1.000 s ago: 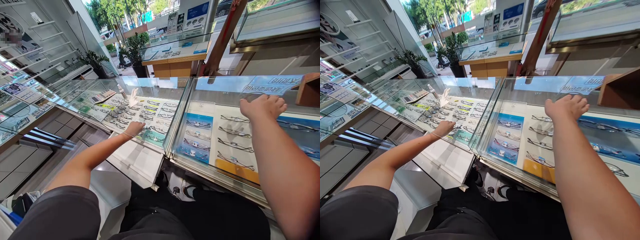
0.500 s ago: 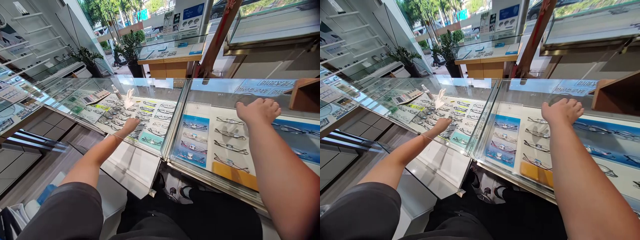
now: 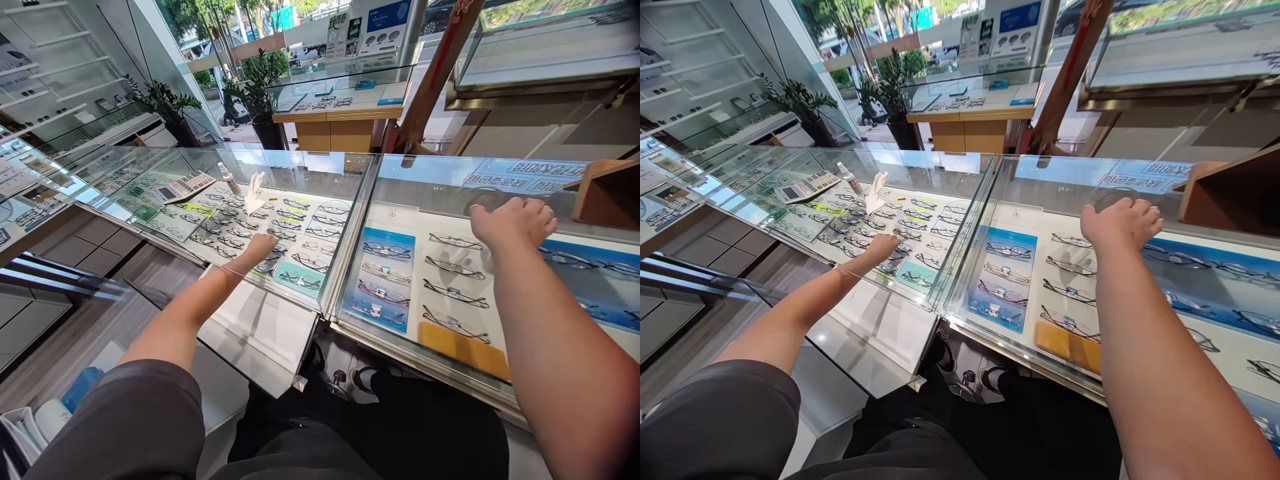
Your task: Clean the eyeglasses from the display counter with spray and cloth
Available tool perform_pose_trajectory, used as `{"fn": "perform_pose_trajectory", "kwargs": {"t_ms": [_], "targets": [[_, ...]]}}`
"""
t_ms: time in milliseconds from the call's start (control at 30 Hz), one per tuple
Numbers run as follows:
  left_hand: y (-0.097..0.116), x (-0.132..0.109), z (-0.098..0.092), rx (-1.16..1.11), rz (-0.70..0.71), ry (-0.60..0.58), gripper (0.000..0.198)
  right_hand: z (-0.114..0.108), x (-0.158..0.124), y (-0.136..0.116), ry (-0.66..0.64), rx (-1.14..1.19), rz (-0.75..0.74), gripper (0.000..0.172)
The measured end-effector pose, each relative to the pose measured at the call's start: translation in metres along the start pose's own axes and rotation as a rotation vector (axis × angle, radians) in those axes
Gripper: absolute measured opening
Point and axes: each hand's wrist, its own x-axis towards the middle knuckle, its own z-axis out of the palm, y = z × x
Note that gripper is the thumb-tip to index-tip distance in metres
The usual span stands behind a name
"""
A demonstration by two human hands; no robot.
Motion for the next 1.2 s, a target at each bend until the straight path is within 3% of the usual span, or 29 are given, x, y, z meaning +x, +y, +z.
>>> {"fn": "perform_pose_trajectory", "kwargs": {"t_ms": [433,600,733,867,1067,1133,1200], "targets": [[0.003,-0.009,-0.010,-0.017,-0.038,-0.031,0.033,-0.002,-0.003,-0.002,0.007,-0.005,-0.003,0.087],[0.011,-0.029,-0.022,0.010,-0.105,-0.066,0.045,-0.003,-0.004,-0.002,0.013,0.001,-0.006,0.087],[0.029,-0.071,-0.033,0.035,-0.112,-0.166,0.034,-0.002,-0.003,-0.002,0.009,-0.005,-0.006,0.089],[0.052,-0.133,-0.050,0.050,-0.067,-0.287,0.018,-0.003,-0.003,-0.003,0.012,-0.011,-0.008,0.089],[0.077,-0.241,-0.112,0.062,-0.001,-0.259,0.027,-0.005,-0.006,-0.003,-0.003,-0.015,-0.013,0.090],[0.077,-0.272,-0.130,-0.027,0.042,-0.256,0.027,-0.004,-0.005,-0.002,-0.006,-0.020,-0.016,0.090],[0.071,-0.296,-0.137,-0.200,0.099,-0.319,0.033,-0.003,-0.004,-0.002,-0.011,-0.030,-0.016,0.090]]}}
